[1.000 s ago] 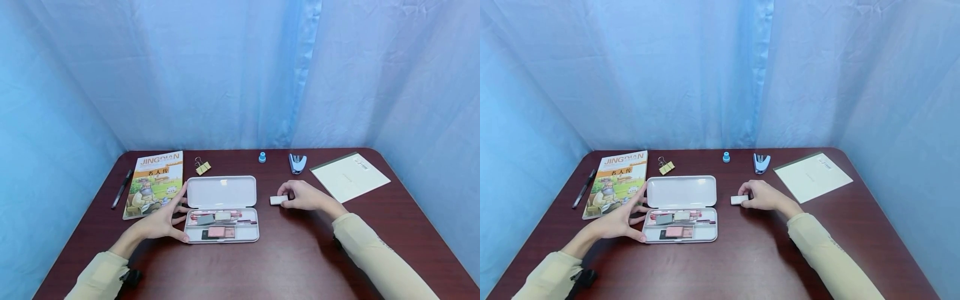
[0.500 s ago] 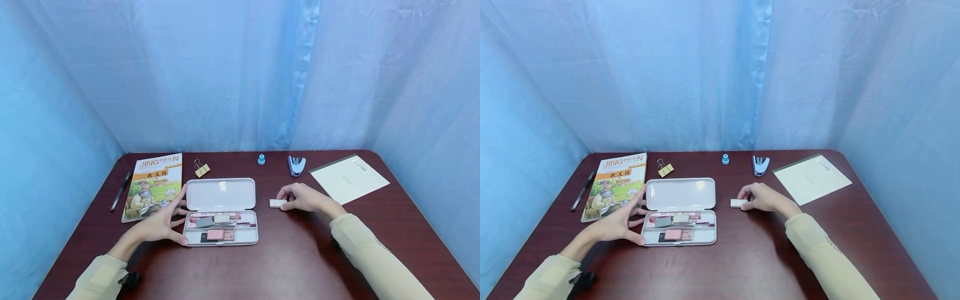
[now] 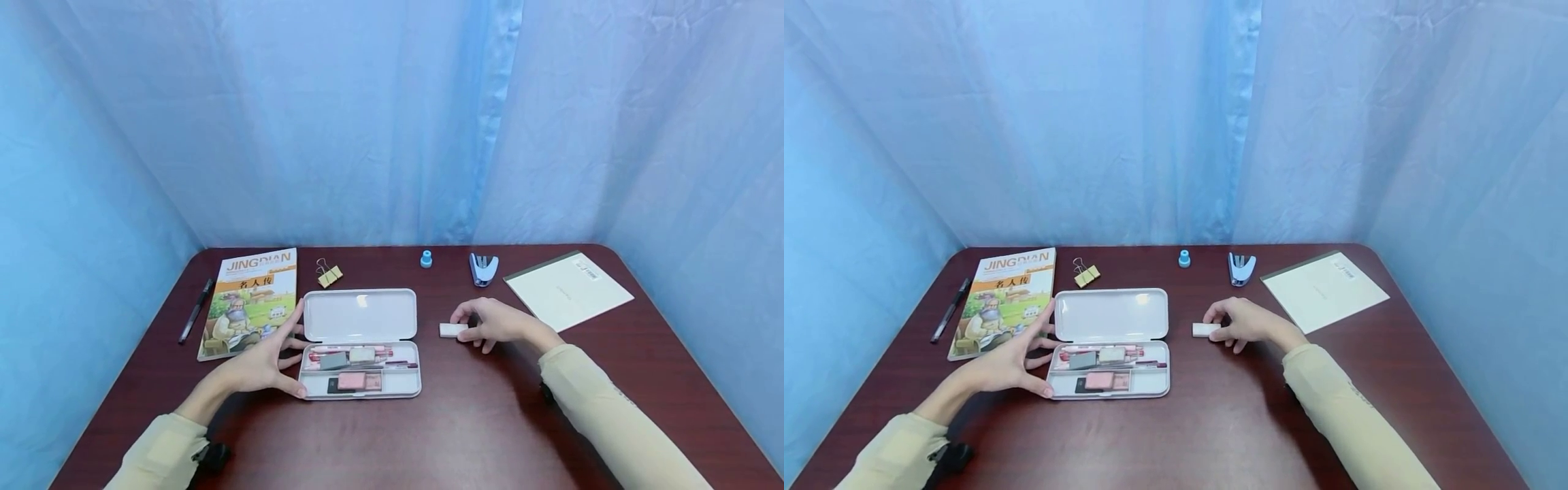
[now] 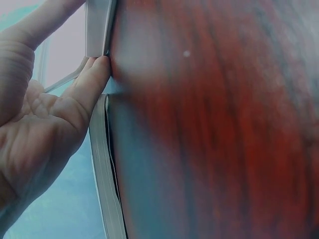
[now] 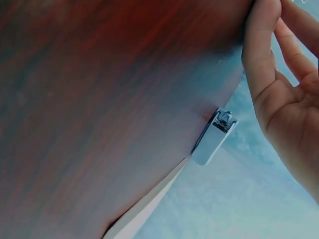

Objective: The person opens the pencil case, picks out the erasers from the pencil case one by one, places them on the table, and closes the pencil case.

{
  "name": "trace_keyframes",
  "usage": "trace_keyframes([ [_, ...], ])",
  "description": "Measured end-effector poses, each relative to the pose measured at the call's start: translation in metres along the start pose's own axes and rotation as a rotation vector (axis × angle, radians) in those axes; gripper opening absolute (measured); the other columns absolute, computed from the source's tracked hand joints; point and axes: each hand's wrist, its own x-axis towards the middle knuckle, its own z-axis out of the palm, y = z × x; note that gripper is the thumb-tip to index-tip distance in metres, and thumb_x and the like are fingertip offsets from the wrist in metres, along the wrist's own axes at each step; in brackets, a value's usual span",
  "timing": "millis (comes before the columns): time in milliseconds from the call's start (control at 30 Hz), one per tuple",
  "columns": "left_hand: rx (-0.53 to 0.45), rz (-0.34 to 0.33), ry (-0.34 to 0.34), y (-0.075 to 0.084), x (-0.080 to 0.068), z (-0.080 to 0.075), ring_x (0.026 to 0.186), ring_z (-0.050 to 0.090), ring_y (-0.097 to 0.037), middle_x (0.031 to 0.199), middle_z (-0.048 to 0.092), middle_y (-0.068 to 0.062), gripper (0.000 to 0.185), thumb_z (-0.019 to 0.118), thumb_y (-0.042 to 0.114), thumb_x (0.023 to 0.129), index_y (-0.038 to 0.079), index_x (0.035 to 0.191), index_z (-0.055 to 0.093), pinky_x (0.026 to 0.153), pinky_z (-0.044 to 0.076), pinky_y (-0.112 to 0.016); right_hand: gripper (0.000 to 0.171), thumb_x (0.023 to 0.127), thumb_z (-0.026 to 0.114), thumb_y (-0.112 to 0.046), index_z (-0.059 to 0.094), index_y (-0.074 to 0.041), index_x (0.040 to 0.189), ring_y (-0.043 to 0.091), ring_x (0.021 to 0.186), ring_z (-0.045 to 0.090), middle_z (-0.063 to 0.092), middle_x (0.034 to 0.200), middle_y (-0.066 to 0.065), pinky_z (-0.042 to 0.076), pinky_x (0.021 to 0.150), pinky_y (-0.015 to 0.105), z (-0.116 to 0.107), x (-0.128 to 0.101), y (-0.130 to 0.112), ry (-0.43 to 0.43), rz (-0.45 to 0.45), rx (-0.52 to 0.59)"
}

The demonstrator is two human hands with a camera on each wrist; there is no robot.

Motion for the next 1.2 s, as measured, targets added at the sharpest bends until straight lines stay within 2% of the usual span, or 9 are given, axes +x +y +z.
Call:
trace_keyframes([
  [167,0.001,0.006,0.002,0.001,0.0,0.001,0.141,0.037,-0.038,0.155,0.02,-0.019,0.138,0.092,0.011,0.074,0.042,0.16,-0.011,0.111,0.04,-0.045,0.027,0.092,0.076,-0.007,0.065,-0.005,0.117,0.021,0.061,0.066,0.061,0.1,0.01,0.06,0.051,0.035,0.001,-0.006,-0.008,0.03,-0.036,-0.086],
  [267,0.007,0.006,0.002,0.0,-0.002,0.001,0.141,0.037,-0.038,0.155,0.019,-0.019,0.138,0.092,0.011,0.074,0.042,0.16,-0.011,0.111,0.041,-0.044,0.033,0.091,0.076,-0.005,0.064,-0.002,0.122,0.02,0.06,0.066,0.061,0.11,0.016,0.059,0.051,0.032,0.002,-0.012,-0.021,0.087,-0.029,-0.128],
  [333,0.008,0.008,0.002,0.0,-0.003,0.001,0.141,0.037,-0.039,0.155,0.018,-0.02,0.138,0.092,0.011,0.075,0.042,0.16,-0.011,0.111,0.041,-0.044,0.036,0.091,0.076,-0.005,0.063,0.0,0.124,0.019,0.058,0.066,0.062,0.116,0.019,0.059,0.05,0.03,0.003,-0.016,-0.032,0.135,-0.056,-0.156],
  [433,0.004,0.016,0.003,-0.001,-0.003,0.002,0.141,0.037,-0.039,0.155,0.018,-0.02,0.138,0.092,0.01,0.075,0.042,0.16,-0.011,0.11,0.042,-0.044,0.036,0.091,0.077,-0.007,0.065,-0.003,0.124,0.018,0.06,0.066,0.065,0.114,0.016,0.059,0.055,0.028,0.006,-0.023,-0.053,0.188,-0.157,-0.179],
  [633,0.003,0.018,-0.001,-0.001,-0.002,0.001,0.141,0.037,-0.039,0.155,0.018,-0.02,0.138,0.092,0.01,0.074,0.042,0.16,-0.011,0.11,0.041,-0.044,0.025,0.093,0.077,-0.016,0.07,-0.012,0.117,0.006,0.079,0.063,0.068,0.094,-0.008,0.058,0.069,0.026,0.025,-0.026,-0.086,0.225,-0.406,-0.21],
  [767,0.002,0.014,-0.004,0.002,-0.001,0.0,0.141,0.036,-0.039,0.155,0.018,-0.02,0.138,0.092,0.009,0.075,0.042,0.16,-0.012,0.111,0.041,-0.044,0.022,0.092,0.077,-0.016,0.073,-0.008,0.113,0.005,0.076,0.061,0.069,0.094,-0.005,0.056,0.068,0.023,0.044,-0.017,-0.097,0.223,-0.508,-0.293],
  [933,0.005,0.017,-0.001,0.003,0.0,-0.001,0.141,0.036,-0.039,0.155,0.019,-0.02,0.137,0.091,0.009,0.075,0.041,0.16,-0.012,0.111,0.041,-0.044,0.023,0.094,0.075,-0.02,0.075,-0.009,0.113,0.013,0.074,0.06,0.068,0.097,-0.002,0.05,0.068,0.023,0.066,0.003,-0.103,0.183,-0.514,-0.413],
  [1067,-0.003,0.016,-0.005,0.001,-0.001,0.0,0.141,0.036,-0.04,0.155,0.018,-0.02,0.137,0.091,0.009,0.076,0.041,0.161,-0.011,0.111,0.041,-0.043,0.026,0.094,0.075,-0.023,0.075,-0.01,0.116,0.015,0.075,0.06,0.067,0.097,-0.002,0.048,0.066,0.024,0.079,0.017,-0.109,0.147,-0.477,-0.434],
  [1200,-0.007,0.015,-0.009,0.0,-0.002,0.001,0.141,0.035,-0.04,0.155,0.018,-0.02,0.137,0.091,0.009,0.076,0.041,0.161,-0.011,0.111,0.041,-0.041,0.03,0.092,0.077,-0.025,0.075,-0.009,0.117,0.013,0.077,0.059,0.066,0.096,-0.002,0.05,0.068,0.024,0.087,0.028,-0.114,0.124,-0.461,-0.453],
])
